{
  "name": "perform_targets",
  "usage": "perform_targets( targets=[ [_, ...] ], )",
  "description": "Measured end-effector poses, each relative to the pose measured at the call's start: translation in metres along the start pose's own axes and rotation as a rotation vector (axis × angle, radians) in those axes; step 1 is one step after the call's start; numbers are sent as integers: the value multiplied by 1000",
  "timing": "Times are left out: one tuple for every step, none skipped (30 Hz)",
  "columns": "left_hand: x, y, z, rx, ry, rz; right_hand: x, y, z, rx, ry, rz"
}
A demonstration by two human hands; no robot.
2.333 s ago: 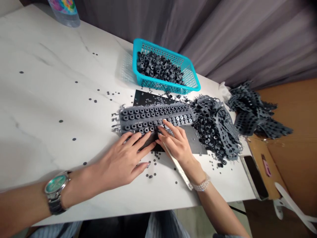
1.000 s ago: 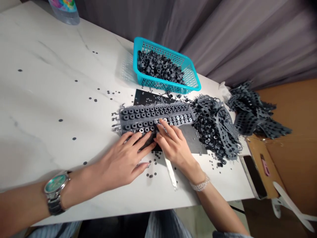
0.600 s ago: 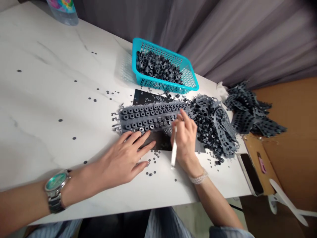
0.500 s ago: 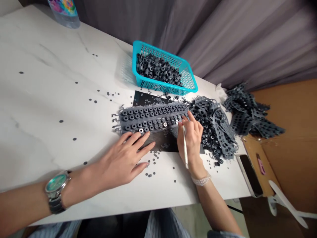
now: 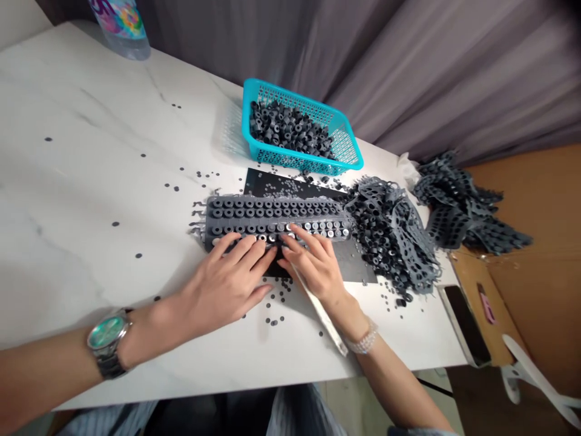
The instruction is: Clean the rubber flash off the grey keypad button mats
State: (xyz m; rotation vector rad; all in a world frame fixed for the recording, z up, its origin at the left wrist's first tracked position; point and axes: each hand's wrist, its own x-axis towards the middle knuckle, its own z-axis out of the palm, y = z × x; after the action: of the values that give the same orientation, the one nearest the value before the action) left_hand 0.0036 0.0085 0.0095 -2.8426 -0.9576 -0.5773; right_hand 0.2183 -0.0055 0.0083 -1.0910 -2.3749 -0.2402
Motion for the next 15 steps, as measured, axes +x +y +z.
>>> perform_targets(
  targets=[
    [0,1,0,-12,-13,-21,1,-1,1,5,-21,-29],
    [0,1,1,-21,-26,-40,2,-2,1,3,-37,-44],
    [0,1,1,-27,-38,-53,2,-3,2,-1,-50,-51],
    [0,1,2,-30,-52,-59,2,-4,2,-6,-61,-54],
    [-1,1,2,-31,-63,-61,3,-4,2,-12,-68,-55],
    [-1,0,2,-32,-71,-62,2,-4,2,-18,-71,-58],
    [-1,0,2,-34,-77,-62,2,-4,2,-26,-72,-62],
    [-1,0,2,-38,-82,-65,1,-3,3,-36,-73,-65],
    [-1,-1,2,-43,-86,-68,1,-3,3,-48,-76,-70],
    [-1,-1,2,-49,-92,-73,0,-2,3,-61,-82,-75],
    [-1,-1,2,-54,-96,-76,-1,-2,4,-76,-94,-83],
    [-1,-1,2,-60,-99,-79,-1,-1,4,-93,-110,-95],
    [-2,-1,2,-65,-101,-82,-2,-1,4,-111,-127,-114],
    [-2,-1,2,-70,-101,-83,-1,0,4,-129,-140,-137],
    [-2,-1,2,-75,-101,-86,-1,1,4,-146,-151,-162]
  ],
)
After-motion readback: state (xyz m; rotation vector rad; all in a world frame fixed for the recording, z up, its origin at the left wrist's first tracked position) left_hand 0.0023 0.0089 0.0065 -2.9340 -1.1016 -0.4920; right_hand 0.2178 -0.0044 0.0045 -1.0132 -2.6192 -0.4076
